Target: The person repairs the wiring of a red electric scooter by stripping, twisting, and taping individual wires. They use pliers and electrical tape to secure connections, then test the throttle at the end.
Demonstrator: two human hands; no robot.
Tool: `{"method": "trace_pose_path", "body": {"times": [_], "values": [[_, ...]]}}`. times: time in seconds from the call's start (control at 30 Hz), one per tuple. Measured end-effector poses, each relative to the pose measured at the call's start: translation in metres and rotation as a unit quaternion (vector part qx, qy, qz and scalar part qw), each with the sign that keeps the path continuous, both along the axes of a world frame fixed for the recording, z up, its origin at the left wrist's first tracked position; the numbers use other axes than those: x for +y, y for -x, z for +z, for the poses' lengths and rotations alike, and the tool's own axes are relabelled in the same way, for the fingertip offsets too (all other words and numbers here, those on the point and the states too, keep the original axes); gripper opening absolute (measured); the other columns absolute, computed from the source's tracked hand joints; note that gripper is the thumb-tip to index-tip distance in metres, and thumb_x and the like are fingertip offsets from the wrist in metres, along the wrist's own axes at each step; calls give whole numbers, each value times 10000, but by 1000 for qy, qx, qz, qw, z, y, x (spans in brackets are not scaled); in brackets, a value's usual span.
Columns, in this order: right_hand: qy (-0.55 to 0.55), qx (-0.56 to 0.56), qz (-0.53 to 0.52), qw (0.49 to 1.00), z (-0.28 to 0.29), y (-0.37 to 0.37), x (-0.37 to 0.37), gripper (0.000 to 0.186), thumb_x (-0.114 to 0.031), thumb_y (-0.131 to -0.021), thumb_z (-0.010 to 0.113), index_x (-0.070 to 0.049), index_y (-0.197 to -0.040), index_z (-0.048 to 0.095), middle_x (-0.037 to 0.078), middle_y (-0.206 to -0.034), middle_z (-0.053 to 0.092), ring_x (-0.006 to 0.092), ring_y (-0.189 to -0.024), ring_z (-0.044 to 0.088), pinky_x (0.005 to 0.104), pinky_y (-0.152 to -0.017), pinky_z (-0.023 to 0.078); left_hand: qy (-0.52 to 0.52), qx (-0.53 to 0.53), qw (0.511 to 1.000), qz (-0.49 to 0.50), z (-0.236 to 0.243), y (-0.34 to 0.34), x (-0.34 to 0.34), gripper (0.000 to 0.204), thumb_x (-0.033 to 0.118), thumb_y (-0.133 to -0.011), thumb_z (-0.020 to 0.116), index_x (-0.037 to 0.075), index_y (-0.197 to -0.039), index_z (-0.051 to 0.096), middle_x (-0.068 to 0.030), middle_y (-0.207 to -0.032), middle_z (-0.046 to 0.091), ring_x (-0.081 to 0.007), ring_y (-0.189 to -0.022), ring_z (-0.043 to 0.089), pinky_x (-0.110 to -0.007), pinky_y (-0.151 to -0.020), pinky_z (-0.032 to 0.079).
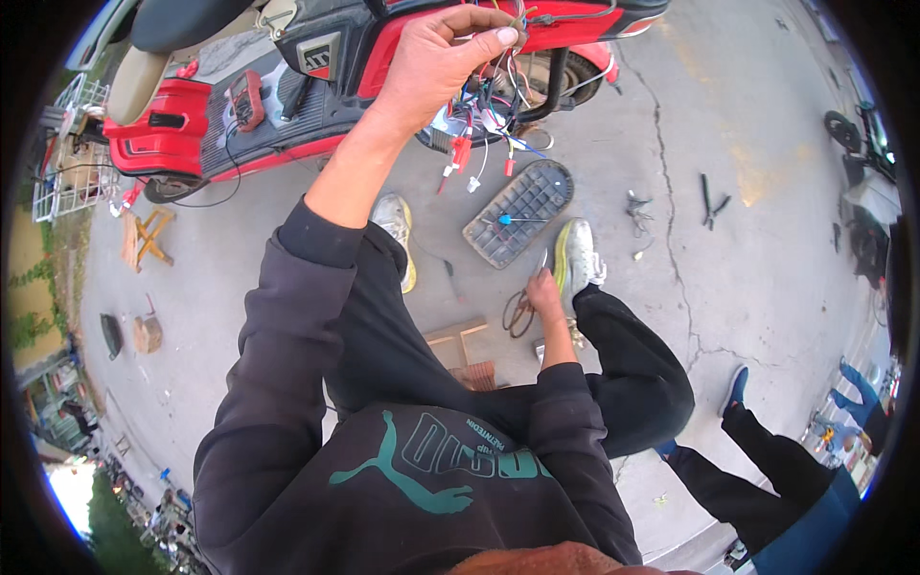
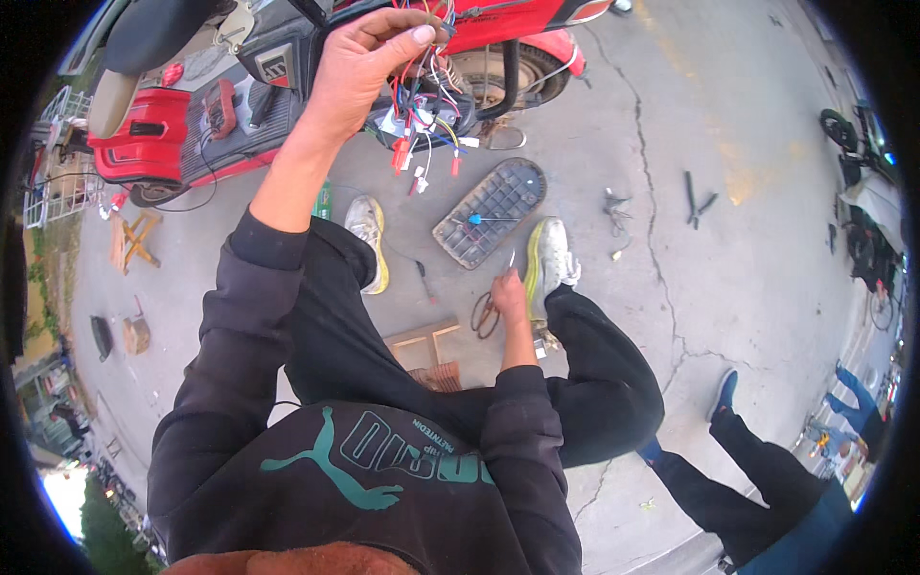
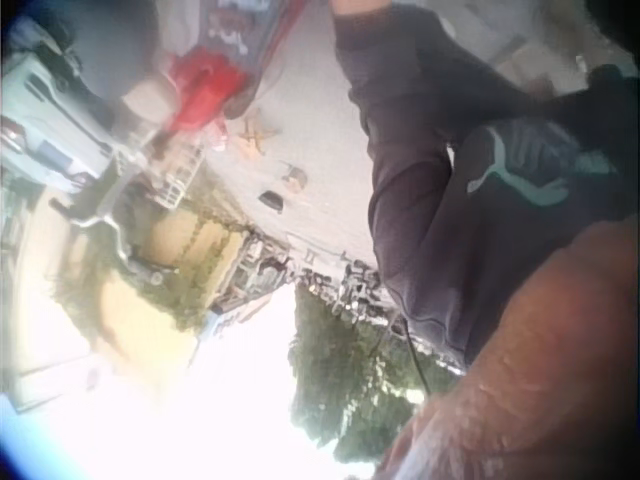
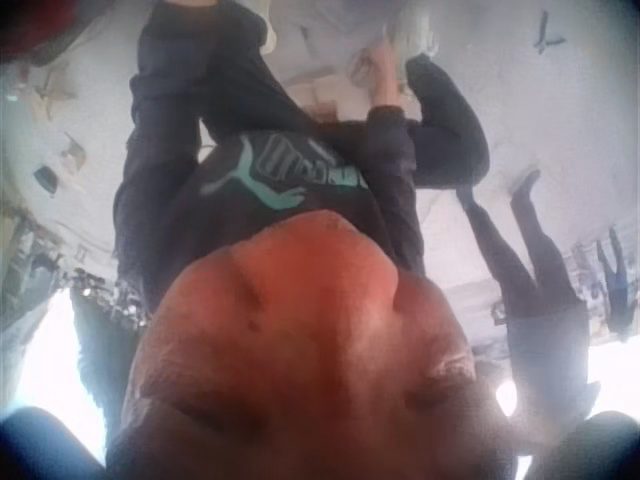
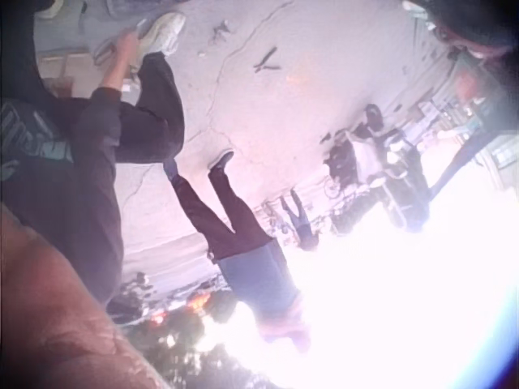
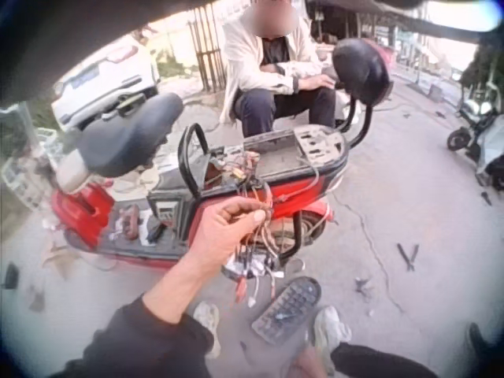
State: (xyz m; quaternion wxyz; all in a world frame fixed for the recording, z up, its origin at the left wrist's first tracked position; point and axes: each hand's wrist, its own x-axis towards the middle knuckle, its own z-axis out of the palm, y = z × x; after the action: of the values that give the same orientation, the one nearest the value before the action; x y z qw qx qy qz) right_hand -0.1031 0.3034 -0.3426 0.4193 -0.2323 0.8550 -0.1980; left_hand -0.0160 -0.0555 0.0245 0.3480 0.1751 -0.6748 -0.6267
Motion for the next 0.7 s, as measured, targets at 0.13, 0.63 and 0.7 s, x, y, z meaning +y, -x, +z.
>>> {"method": "trace_pose_path", "body": {"times": [0.13,0.63,0.7], "values": [[46,-313,-149,937,176,12,-51,347,-355,-983,585,-51,-1142,642,97,-939,728,211,-797,712,371,-605,519,-42,37,998,9,-9,-4,1,253,141,-980,721,11,-1196,711,-28,-1048,743,-85,-959,691,-234,-809,562],[185,-840,-152,486,362,-170,56,790,-381,-1011,561,52,-1593,248,284,-1412,545,224,-1160,597,389,-1070,440,34,-1,999,40,7,-8,10,226,197,-985,720,-3,-1091,718,46,-867,676,-19,-762,576,-217,-671,477],[81,-789,-178,583,361,-177,64,895,-421,-944,606,56,-1603,233,266,-1425,514,198,-1060,554,351,-1075,404,68,9,996,61,5,-7,6,229,190,-977,723,-9,-1089,715,28,-855,688,-38,-771,593,-240,-707,497]]}}
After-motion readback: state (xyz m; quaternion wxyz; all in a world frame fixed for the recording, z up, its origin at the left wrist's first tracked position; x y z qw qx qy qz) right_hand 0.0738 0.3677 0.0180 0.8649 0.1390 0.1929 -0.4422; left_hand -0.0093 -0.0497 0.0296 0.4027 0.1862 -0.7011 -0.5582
